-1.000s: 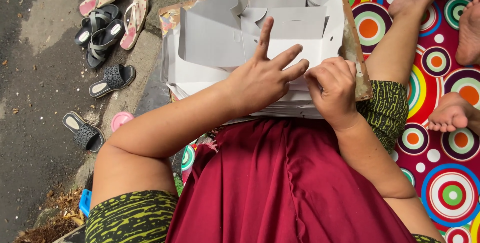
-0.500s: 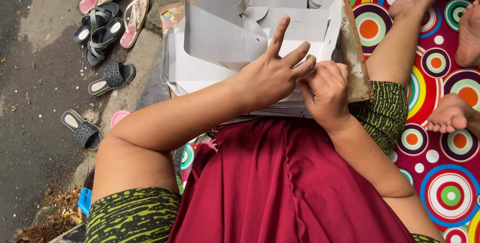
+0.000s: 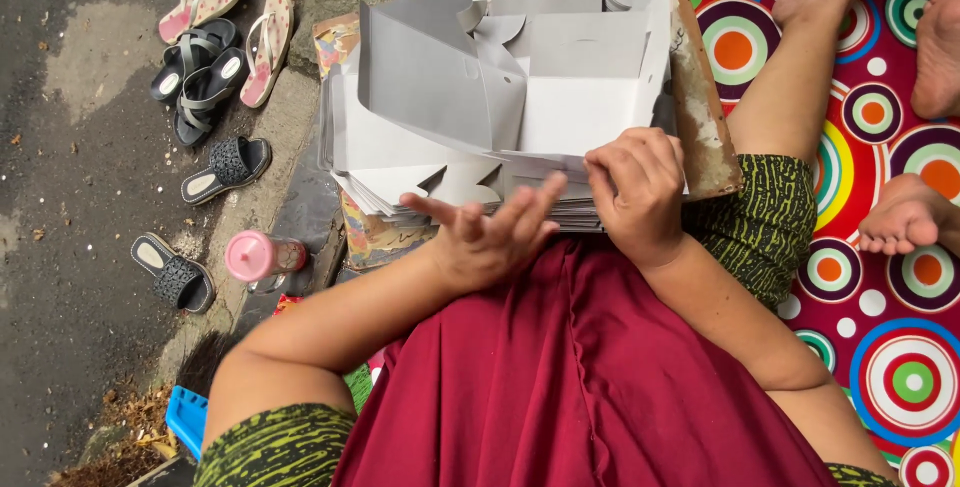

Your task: Folding cardboard templates into boxes and stacking them

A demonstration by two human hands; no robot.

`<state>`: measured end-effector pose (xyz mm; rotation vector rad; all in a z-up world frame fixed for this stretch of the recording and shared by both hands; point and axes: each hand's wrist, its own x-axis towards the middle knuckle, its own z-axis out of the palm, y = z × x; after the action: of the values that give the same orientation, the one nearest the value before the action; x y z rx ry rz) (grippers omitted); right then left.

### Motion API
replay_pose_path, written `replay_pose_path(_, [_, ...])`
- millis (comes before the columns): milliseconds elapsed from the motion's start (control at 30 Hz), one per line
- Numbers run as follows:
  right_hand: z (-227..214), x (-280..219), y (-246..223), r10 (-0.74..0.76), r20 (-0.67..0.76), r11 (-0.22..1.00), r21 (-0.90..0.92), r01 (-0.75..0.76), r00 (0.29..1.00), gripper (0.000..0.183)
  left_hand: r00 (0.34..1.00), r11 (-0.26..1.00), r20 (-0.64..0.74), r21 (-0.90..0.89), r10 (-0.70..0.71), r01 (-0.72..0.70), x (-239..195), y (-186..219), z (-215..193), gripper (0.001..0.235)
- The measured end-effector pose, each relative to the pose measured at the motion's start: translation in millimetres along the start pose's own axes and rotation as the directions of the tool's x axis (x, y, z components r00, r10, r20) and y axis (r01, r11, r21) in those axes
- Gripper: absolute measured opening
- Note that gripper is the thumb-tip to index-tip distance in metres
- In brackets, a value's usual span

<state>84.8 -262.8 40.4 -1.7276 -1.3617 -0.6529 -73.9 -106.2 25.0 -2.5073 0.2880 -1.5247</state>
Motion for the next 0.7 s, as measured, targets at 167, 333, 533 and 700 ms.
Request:
replay_pose_path(167, [6.4, 8.8, -22.3, -0.056, 0.004, 0.998, 0.019, 0.056, 0.998, 0.005, 0.958, 0.948, 0.187, 0.277, -0.216, 0.159, -42.1, 3.4, 20.5, 0.053])
replay_pose_path(333, [12.7, 6.5, -21.2, -0.083, 0.031, 0.996, 0.011, 0.083, 0.996, 0.003, 0.953, 0.951, 0.181, 0.235, -0.244, 0.199, -43.5, 5.5, 29.2, 0.053])
replay_pose_path(533, [8.6, 9.7, -35.0, -0.129, 0.013, 0.989, 0.071, 0.128, 0.992, 0.002, 0.957, 0.956, 0.098, 0.141, -0.272, 0.257, -37.1, 8.7, 39.9, 0.051])
replay_pose_path(700, [-11.2, 18.5, -41.4, -0.217, -0.056, 0.949, 0.224, 0.224, 0.975, 0.019, 0.941, 0.938, 0.032, -0.072, -0.338, 0.339, -40.3, -2.9, 35.3, 0.037])
